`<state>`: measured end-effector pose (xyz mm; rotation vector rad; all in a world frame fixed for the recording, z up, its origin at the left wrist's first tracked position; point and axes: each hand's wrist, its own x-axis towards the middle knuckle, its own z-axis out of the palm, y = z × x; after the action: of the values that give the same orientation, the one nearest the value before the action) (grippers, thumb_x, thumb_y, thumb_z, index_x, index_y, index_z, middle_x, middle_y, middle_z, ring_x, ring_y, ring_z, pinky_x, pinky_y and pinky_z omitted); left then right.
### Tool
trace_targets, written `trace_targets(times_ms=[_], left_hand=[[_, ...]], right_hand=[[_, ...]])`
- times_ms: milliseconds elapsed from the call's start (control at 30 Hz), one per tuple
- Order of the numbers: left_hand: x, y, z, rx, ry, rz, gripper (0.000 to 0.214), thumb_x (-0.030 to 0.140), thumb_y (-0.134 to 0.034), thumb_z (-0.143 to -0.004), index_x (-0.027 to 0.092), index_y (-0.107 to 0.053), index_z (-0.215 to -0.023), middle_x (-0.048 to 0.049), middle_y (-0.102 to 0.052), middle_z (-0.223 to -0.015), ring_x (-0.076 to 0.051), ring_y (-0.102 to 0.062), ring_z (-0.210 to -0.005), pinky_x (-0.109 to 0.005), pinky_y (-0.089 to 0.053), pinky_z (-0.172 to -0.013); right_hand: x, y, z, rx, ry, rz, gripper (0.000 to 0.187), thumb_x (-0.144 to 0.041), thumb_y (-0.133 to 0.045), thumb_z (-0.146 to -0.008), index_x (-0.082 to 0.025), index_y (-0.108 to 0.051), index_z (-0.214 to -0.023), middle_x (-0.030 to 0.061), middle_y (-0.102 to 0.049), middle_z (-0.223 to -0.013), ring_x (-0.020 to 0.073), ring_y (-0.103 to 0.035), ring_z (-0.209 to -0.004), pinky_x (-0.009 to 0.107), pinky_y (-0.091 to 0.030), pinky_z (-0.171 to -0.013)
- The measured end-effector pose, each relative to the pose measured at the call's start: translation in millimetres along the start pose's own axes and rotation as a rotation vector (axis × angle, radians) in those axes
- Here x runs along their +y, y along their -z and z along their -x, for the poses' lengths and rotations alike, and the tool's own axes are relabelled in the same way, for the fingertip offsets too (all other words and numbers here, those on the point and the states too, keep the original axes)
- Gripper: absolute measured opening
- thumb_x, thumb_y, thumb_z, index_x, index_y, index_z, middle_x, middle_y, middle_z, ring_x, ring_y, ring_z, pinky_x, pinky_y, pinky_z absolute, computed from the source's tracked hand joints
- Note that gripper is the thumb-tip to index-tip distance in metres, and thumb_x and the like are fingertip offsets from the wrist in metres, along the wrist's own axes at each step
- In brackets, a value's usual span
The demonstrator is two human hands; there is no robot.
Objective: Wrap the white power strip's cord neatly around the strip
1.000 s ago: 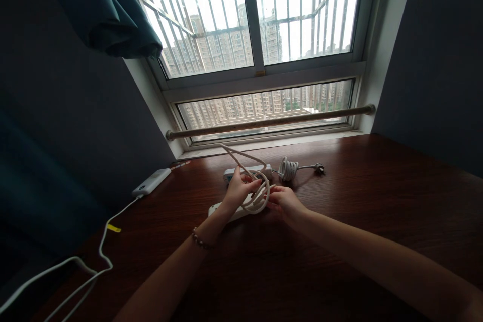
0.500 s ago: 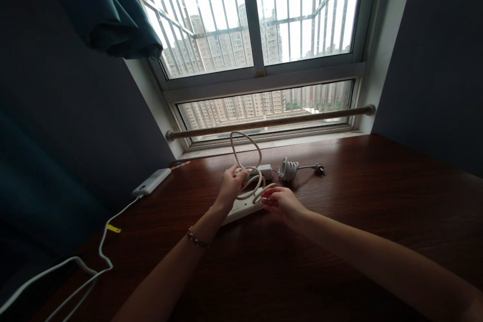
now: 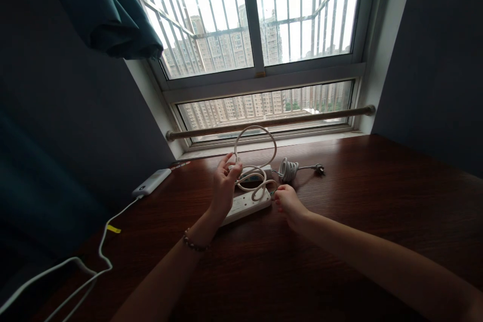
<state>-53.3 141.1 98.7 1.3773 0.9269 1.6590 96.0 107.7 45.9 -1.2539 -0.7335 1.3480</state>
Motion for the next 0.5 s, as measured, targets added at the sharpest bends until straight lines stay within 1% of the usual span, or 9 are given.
trace_targets(times_ms=[67, 167, 233, 267, 300, 367, 433, 500], left_hand=[[8.3, -3.2, 5.3, 0.027, -0.085, -0.020, 0.051, 0.031, -0.065, -0.073, 0.017, -0.048, -0.119, 0.0027, -0.052, -0.079, -0.006, -0.045, -0.059, -0.019, -0.038, -0.054], [21.3, -9.7, 17.7, 0.024, -0.247, -0.129, 0.048, 0.027, -0.066, -0.074, 0.021, -0.046, -0.118, 0.0038, -0.052, -0.079, -0.006, -0.043, -0.055, -0.017, -0.036, -0.049], [25.0, -14.1, 27.6, -0.026, -0.298, -0.184, 0.050, 0.026, -0.065, -0.076, 0.023, -0.043, -0.120, 0.0042, -0.051, -0.079, -0.007, -0.044, -0.055, -0.018, -0.037, -0.049], [24.6, -16.0, 32.6, -0.060, -0.309, -0.197, 0.051, 0.027, -0.064, -0.077, 0.024, -0.040, -0.122, 0.0038, -0.051, -0.079, -0.007, -0.046, -0.057, -0.018, -0.038, -0.050], [22.9, -17.6, 37.5, -0.098, -0.319, -0.208, 0.053, 0.027, -0.063, -0.078, 0.025, -0.038, -0.124, 0.0031, -0.052, -0.081, -0.009, -0.048, -0.060, -0.020, -0.040, -0.053], [17.6, -19.8, 46.8, -0.176, -0.386, -0.250, 0.058, 0.027, -0.062, -0.079, 0.026, -0.032, -0.129, 0.0008, -0.053, -0.086, -0.012, -0.053, -0.067, -0.024, -0.044, -0.061], [13.7, -21.4, 55.0, -0.230, -0.550, -0.364, 0.064, 0.025, -0.061, -0.080, 0.025, -0.026, -0.133, -0.0028, -0.054, -0.093, -0.016, -0.055, -0.078, -0.031, -0.047, -0.071], [14.4, -23.3, 61.5, -0.261, -0.763, -0.524, 0.068, 0.027, -0.061, -0.081, 0.023, -0.021, -0.137, -0.0077, -0.054, -0.102, -0.020, -0.056, -0.088, -0.037, -0.047, -0.078]], right_hand=[[-5.6, 0.1, 2.0, -0.010, 0.056, -0.028, 0.020, -0.010, -0.041, -0.050, -0.020, -0.038, -0.067, -0.0063, -0.037, -0.054, 0.0076, -0.034, -0.047, 0.019, -0.022, -0.042], [-21.4, 0.4, 13.2, -0.121, 0.162, -0.069, 0.017, -0.012, -0.045, -0.052, -0.019, -0.040, -0.067, -0.0064, -0.038, -0.056, 0.0068, -0.034, -0.049, 0.019, -0.026, -0.044], [-35.2, 1.0, 27.1, -0.236, 0.245, -0.080, 0.016, -0.014, -0.051, -0.055, -0.018, -0.045, -0.069, -0.0051, -0.045, -0.062, 0.0070, -0.040, -0.054, 0.020, -0.033, -0.050], [-42.0, 1.5, 35.3, -0.303, 0.290, -0.081, 0.018, -0.015, -0.055, -0.057, -0.017, -0.047, -0.073, -0.0039, -0.049, -0.067, 0.0078, -0.045, -0.059, 0.021, -0.037, -0.055], [-48.4, 2.1, 43.8, -0.379, 0.343, -0.080, 0.020, -0.019, -0.059, -0.061, -0.017, -0.049, -0.078, -0.0023, -0.053, -0.073, 0.0093, -0.049, -0.065, 0.022, -0.041, -0.061], [-58.3, 3.5, 59.2, -0.488, 0.387, -0.081, 0.029, -0.029, -0.063, -0.068, -0.017, -0.048, -0.089, 0.0002, -0.057, -0.082, 0.0116, -0.054, -0.074, 0.025, -0.043, -0.069], [-63.9, 5.1, 69.9, -0.515, 0.376, -0.046, 0.036, -0.037, -0.064, -0.071, -0.018, -0.047, -0.096, 0.0009, -0.057, -0.083, 0.0121, -0.055, -0.074, 0.025, -0.044, -0.067], [-66.7, 6.7, 74.7, -0.488, 0.385, 0.021, 0.037, -0.038, -0.065, -0.071, -0.017, -0.049, -0.097, 0.0011, -0.058, -0.081, 0.0124, -0.054, -0.072, 0.023, -0.044, -0.061]])
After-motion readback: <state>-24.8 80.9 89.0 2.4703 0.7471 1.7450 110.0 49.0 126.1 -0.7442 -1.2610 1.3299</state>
